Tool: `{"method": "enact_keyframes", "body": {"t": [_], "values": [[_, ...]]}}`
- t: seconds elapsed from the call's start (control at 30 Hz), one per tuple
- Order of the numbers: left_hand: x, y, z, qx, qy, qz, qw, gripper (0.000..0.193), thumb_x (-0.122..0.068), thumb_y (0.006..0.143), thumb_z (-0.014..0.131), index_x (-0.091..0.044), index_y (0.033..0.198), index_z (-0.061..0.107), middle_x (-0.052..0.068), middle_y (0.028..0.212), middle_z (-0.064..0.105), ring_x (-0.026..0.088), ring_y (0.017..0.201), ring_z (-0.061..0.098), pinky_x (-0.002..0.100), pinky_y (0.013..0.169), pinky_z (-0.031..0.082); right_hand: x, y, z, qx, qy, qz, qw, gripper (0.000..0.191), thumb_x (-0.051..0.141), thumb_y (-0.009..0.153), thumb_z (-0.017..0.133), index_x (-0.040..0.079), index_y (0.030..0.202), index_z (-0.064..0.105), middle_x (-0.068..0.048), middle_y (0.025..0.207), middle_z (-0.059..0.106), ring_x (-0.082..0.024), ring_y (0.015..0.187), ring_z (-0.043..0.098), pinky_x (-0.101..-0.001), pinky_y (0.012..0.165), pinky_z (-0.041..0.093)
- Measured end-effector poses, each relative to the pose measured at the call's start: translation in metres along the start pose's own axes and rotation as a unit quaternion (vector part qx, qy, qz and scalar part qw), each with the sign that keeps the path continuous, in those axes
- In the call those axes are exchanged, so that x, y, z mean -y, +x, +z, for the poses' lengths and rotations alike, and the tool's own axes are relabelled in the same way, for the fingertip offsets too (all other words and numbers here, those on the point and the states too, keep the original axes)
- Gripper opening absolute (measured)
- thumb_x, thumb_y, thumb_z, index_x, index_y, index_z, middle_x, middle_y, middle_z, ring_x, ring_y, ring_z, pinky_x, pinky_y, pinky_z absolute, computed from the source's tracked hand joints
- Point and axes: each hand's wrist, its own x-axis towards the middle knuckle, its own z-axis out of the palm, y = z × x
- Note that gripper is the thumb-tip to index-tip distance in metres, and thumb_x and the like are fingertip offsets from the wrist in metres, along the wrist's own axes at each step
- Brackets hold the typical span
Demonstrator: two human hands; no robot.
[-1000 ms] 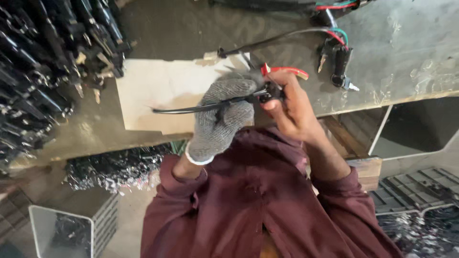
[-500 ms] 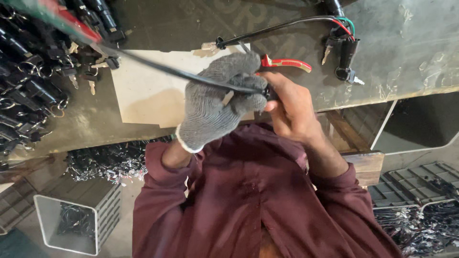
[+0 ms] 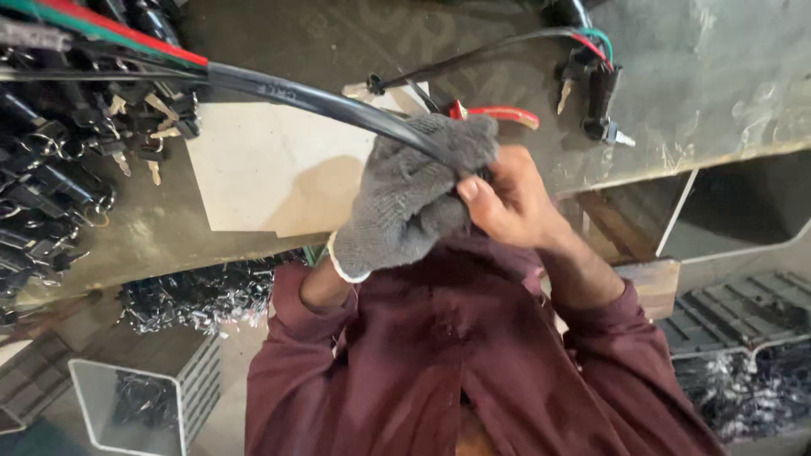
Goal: The person holds a black cable in one gloved hand and uses red-handled pliers to cut and strip insulation from the cable ends, working on one cable at a time at a workbench. They set stripped cables aside and pick up the next cable, repeating the stripping cycle throughout the episode.
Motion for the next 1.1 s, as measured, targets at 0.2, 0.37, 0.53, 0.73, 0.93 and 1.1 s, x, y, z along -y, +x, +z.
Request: {"method": "enact_keyframes", "body": {"t": [0.2, 0.37, 0.53, 0.73, 0.93, 1.1], "values": [[-0.001, -0.012, -0.011, 0.057, -0.110, -0.037, 0.992, 0.042, -0.026, 0.089, 0.084, -0.013, 0.126, 0.070, 0.002, 0.135, 0.067, 0.027, 0.128, 0.061, 0.044, 0.119, 0.041, -0.003, 0.005, -0.010, 0.157, 0.084, -0.083, 0.981, 0.040, 0.027, 0.105, 0.054, -0.005, 0.130, 0.057, -0.014, 0.132, 0.059, -0.017, 0.118, 0.056, -0.0336, 0.102, 0.047], [-0.001, -0.016, -0.006, 0.036, -0.211, -0.090, 0.973, 0.031, -0.018, 0.084, 0.088, -0.009, 0.111, 0.075, 0.000, 0.120, 0.075, 0.020, 0.115, 0.065, 0.040, 0.118, 0.040, -0.046, -0.014, 0.004, 0.187, 0.250, 0.050, 0.949, 0.067, 0.045, 0.102, 0.067, -0.005, 0.144, 0.052, -0.009, 0.134, 0.062, -0.016, 0.125, 0.055, -0.0345, 0.110, 0.047], [-0.008, -0.014, 0.014, -0.118, -0.365, -0.326, 0.864, 0.026, -0.017, 0.090, 0.081, -0.002, 0.110, 0.074, 0.010, 0.130, 0.063, 0.026, 0.115, 0.059, 0.043, 0.089, 0.049, -0.066, -0.021, 0.036, -0.100, 0.143, -0.049, 0.983, 0.072, 0.056, 0.108, 0.058, -0.002, 0.148, 0.047, -0.007, 0.143, 0.058, -0.015, 0.129, 0.052, -0.0295, 0.115, 0.039], [-0.002, -0.016, 0.012, -0.074, -0.167, -0.194, 0.964, 0.042, -0.037, 0.115, 0.058, -0.005, 0.141, 0.055, 0.004, 0.134, 0.063, 0.013, 0.124, 0.062, 0.029, 0.109, 0.050, -0.026, 0.001, 0.035, -0.149, 0.048, -0.059, 0.986, 0.070, 0.065, 0.110, 0.056, 0.008, 0.143, 0.032, -0.004, 0.131, 0.044, -0.014, 0.114, 0.044, -0.0335, 0.100, 0.038], [0.008, -0.035, 0.007, -0.170, -0.355, -0.277, 0.876, 0.042, -0.028, 0.106, 0.064, -0.003, 0.138, 0.054, 0.004, 0.115, 0.061, 0.011, 0.094, 0.059, 0.029, 0.086, 0.052, 0.002, 0.005, 0.012, -0.177, -0.551, -0.101, 0.810, 0.079, 0.064, 0.081, 0.075, 0.006, 0.129, 0.052, -0.020, 0.123, 0.050, -0.039, 0.117, 0.045, -0.0521, 0.099, 0.034], [0.002, -0.038, -0.003, -0.108, -0.125, -0.182, 0.969, 0.029, -0.023, 0.113, 0.058, -0.004, 0.135, 0.060, 0.001, 0.114, 0.058, 0.010, 0.097, 0.056, 0.025, 0.088, 0.049, -0.008, 0.003, 0.016, -0.159, -0.586, -0.043, 0.793, 0.052, 0.043, 0.100, 0.081, 0.009, 0.134, 0.060, -0.011, 0.133, 0.055, -0.032, 0.126, 0.049, -0.0502, 0.107, 0.033]]}}
